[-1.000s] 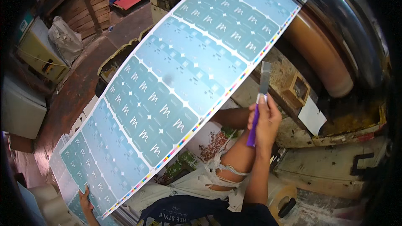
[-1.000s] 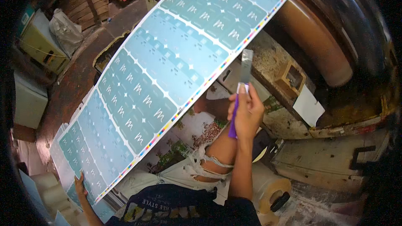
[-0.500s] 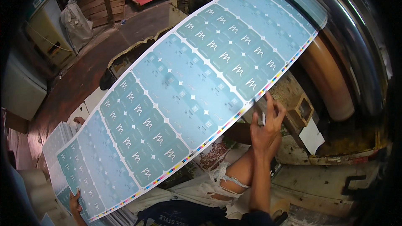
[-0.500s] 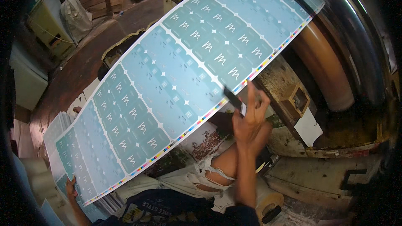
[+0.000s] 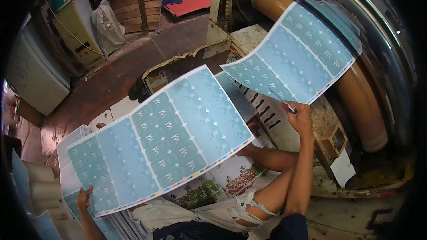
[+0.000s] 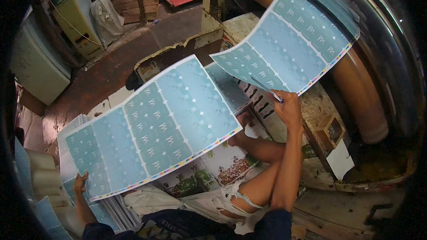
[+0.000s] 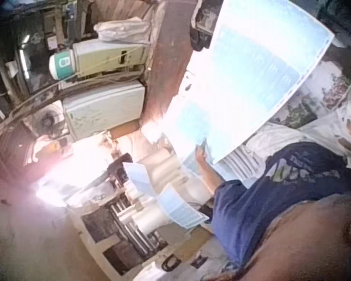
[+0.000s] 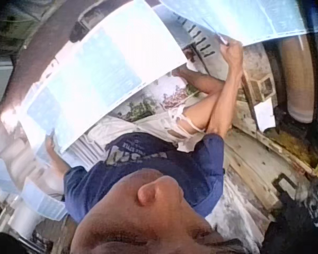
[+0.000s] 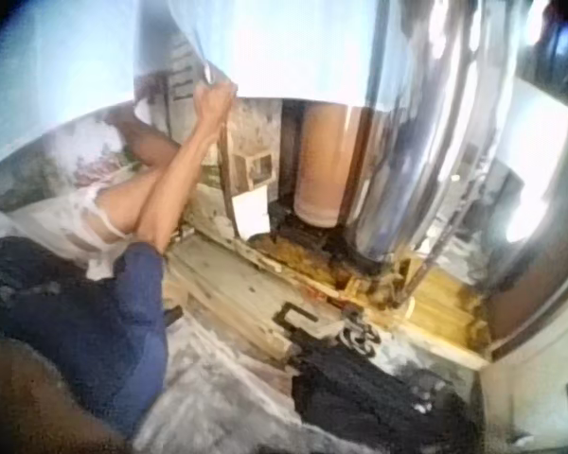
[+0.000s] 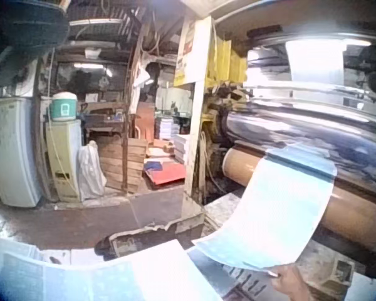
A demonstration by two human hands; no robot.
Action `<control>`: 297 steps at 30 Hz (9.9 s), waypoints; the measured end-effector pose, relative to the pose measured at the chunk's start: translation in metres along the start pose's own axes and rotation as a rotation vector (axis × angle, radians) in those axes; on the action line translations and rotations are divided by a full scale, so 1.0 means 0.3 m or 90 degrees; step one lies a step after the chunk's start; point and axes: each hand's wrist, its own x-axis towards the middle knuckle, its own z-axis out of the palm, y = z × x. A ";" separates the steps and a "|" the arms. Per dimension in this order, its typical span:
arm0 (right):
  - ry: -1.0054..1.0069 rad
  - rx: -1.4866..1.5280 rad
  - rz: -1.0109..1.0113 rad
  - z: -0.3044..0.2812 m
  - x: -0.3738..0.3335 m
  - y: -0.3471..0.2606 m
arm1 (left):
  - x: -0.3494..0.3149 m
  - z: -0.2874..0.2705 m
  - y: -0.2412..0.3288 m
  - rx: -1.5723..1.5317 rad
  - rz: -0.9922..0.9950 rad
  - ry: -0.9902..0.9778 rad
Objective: The person uses a utility knife to cut along the guidelines of a large printed sheet as it feeds through a large industrial roller machine, stacking the cut sections.
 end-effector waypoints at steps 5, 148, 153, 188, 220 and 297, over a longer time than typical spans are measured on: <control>0.039 -0.002 0.033 0.306 -0.231 -0.299 | 0.218 0.161 0.017 0.004 0.160 -0.156; 0.005 0.100 0.102 0.171 -0.554 -0.776 | -0.924 1.706 0.514 -0.406 -0.015 -0.792; 0.486 0.177 0.614 -0.045 -0.831 -0.459 | -0.906 1.637 0.493 -0.314 0.147 -0.636; 0.455 0.218 0.776 -0.043 -1.248 0.110 | -0.830 1.307 0.456 -0.147 0.161 -0.423; 0.634 0.169 0.857 -0.288 -1.100 0.163 | -0.593 0.772 0.357 -0.050 0.095 -0.278; -0.574 0.283 -0.037 -0.326 0.386 -0.750 | -0.281 0.943 0.408 0.385 0.060 -0.256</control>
